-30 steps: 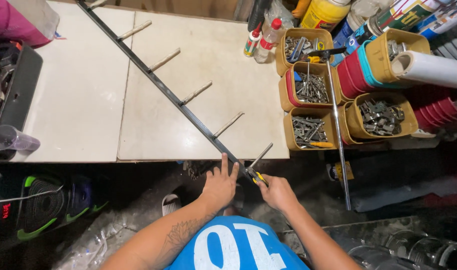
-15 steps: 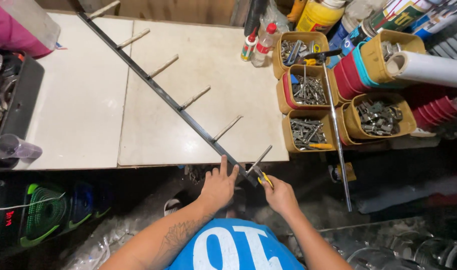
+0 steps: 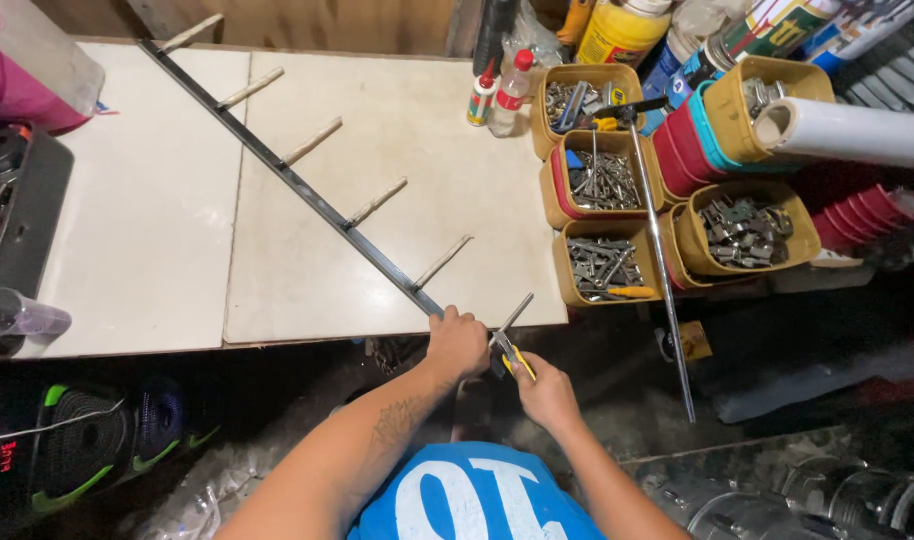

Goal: Trim excess material from a pegged strip using a utility knife and pliers on a workbench

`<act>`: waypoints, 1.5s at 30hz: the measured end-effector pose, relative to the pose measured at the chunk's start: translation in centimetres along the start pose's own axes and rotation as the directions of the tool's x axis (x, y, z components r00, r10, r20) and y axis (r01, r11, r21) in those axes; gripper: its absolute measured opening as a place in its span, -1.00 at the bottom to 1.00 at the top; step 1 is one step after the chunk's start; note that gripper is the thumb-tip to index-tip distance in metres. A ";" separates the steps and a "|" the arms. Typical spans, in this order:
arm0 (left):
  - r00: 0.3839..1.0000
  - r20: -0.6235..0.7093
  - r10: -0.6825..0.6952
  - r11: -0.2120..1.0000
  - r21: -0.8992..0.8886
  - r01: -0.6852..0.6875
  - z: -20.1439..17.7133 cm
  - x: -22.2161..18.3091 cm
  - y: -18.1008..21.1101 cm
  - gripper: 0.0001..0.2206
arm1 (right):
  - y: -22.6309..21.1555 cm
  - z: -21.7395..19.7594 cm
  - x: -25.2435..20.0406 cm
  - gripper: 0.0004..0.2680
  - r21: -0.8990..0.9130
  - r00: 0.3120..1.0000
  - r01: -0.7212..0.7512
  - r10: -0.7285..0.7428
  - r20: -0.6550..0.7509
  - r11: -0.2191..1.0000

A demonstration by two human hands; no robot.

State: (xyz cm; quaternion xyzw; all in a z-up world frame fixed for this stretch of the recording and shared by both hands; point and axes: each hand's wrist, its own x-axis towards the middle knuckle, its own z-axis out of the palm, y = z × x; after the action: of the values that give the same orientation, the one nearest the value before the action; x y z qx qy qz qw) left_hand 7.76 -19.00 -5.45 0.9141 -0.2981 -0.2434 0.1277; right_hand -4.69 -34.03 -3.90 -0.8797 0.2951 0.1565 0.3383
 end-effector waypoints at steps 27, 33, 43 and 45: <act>0.954 0.291 -0.070 0.990 -0.098 0.103 -1.7 0.3 0.1 -0.54 | 0.9 -1.6 -1.9 -0.71 0.334 0.978 -0.199 0.210 0.002 0.922; 0.969 0.244 -0.028 0.992 -0.109 0.056 -3.6 -2.2 0.8 -0.57 | 0.8 -1.9 -2.9 -0.70 0.387 0.980 -0.176 0.197 -0.013 0.905; 0.988 0.139 -0.071 0.865 -0.484 0.130 -2.7 -0.4 -3.0 -0.66 | 1.8 -1.2 -3.4 -0.69 0.463 0.979 -0.167 0.203 -0.028 0.870; 0.986 0.105 -0.128 0.776 -0.608 0.166 -3.4 -0.8 -3.6 -0.67 | 1.2 -1.5 -3.8 -0.69 0.465 0.980 -0.162 0.196 -0.027 0.870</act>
State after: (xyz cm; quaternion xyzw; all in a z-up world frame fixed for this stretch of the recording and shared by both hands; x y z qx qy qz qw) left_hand 10.69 -15.35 -3.57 0.8358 -0.1338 -0.3627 0.3898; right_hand -8.25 -34.25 -1.63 -0.7482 0.4162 0.0804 0.5104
